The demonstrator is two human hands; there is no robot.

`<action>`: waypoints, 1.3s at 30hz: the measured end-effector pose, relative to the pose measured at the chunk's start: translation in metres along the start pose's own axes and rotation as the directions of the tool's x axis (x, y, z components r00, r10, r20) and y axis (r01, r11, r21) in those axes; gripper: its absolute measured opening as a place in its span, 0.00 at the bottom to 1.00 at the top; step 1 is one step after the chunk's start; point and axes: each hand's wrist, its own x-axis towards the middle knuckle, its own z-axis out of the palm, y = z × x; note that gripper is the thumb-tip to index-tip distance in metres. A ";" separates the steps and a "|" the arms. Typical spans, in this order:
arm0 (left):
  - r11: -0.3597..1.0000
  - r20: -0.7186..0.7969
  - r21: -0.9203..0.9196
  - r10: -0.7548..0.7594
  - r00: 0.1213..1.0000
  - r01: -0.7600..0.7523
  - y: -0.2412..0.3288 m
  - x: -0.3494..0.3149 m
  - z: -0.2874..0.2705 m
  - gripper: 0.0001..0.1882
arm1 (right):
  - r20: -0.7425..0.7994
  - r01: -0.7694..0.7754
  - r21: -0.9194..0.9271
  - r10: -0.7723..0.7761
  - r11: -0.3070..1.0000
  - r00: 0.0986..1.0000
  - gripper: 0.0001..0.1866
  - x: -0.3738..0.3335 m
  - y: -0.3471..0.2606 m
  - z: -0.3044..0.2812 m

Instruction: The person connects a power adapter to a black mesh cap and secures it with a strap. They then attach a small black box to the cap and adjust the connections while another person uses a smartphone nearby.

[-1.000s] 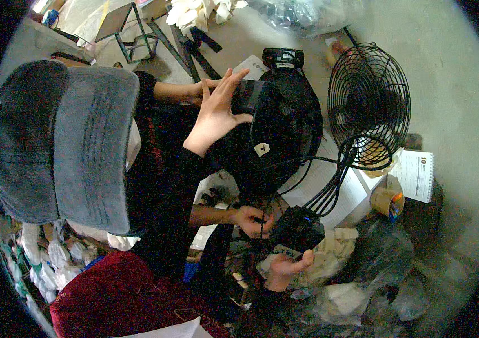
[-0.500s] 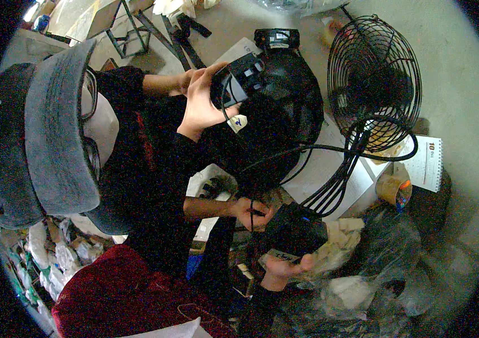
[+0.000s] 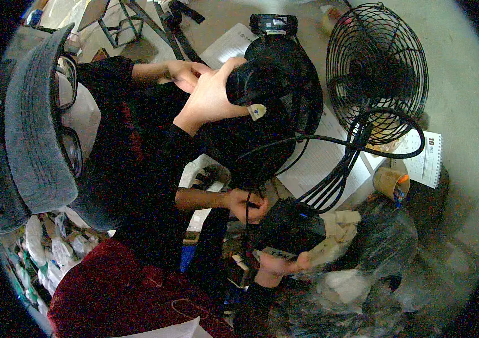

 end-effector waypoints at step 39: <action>0.959 0.011 0.186 0.214 0.977 -0.212 -0.008 -0.002 0.022 0.43 | -0.162 -0.130 0.220 0.168 0.967 0.972 0.33 -0.010 0.009 -0.003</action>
